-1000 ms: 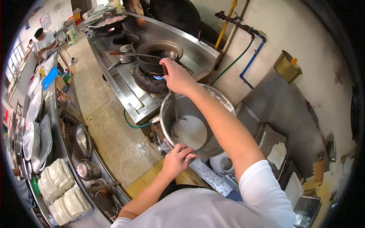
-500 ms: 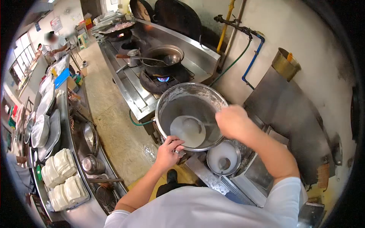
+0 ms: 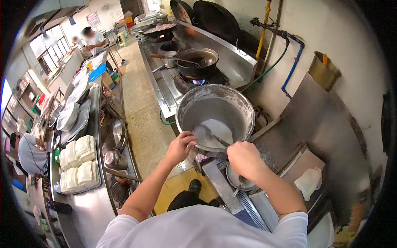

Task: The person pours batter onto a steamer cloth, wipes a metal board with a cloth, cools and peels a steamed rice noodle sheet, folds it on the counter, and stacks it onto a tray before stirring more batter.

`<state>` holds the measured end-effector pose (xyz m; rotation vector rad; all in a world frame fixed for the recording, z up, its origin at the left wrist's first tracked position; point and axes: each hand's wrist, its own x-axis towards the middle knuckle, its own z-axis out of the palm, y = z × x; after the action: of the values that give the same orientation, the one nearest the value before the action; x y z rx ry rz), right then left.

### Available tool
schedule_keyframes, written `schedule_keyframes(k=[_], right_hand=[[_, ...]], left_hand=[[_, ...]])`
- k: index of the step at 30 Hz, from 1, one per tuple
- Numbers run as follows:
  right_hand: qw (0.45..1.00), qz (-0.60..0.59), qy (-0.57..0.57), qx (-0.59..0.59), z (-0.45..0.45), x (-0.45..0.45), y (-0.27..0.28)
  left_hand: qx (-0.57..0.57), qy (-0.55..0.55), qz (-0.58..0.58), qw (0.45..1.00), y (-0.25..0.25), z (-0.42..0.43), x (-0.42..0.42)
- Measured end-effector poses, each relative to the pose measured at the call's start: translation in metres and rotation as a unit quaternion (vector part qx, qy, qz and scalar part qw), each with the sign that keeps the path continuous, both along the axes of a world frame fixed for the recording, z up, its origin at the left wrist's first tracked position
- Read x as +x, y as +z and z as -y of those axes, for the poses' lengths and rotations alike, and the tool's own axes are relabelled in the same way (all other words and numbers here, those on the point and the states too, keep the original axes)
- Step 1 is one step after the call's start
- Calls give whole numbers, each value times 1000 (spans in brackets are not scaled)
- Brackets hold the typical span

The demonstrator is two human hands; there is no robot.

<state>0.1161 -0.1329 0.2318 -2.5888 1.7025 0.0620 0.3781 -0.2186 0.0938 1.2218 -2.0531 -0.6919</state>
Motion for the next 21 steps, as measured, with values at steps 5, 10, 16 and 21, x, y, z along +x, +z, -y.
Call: schedule_keyframes(k=[5, 10, 16, 21], right_hand=[[984, -75, -117, -111, 12, -8, -61], [994, -88, -45, 49, 19, -21, 14], [992, -37, -24, 117, 14, 32, 49], [993, -40, -110, -10, 18, 34, -28]], left_hand=[[-14, -7, 12, 1000, 3, 0, -1], [-19, -15, -10, 1000, -8, 6, 4], [-2, -29, -35, 999, 2, 8, 7], [27, -42, -78, 996, 0, 11, 10]])
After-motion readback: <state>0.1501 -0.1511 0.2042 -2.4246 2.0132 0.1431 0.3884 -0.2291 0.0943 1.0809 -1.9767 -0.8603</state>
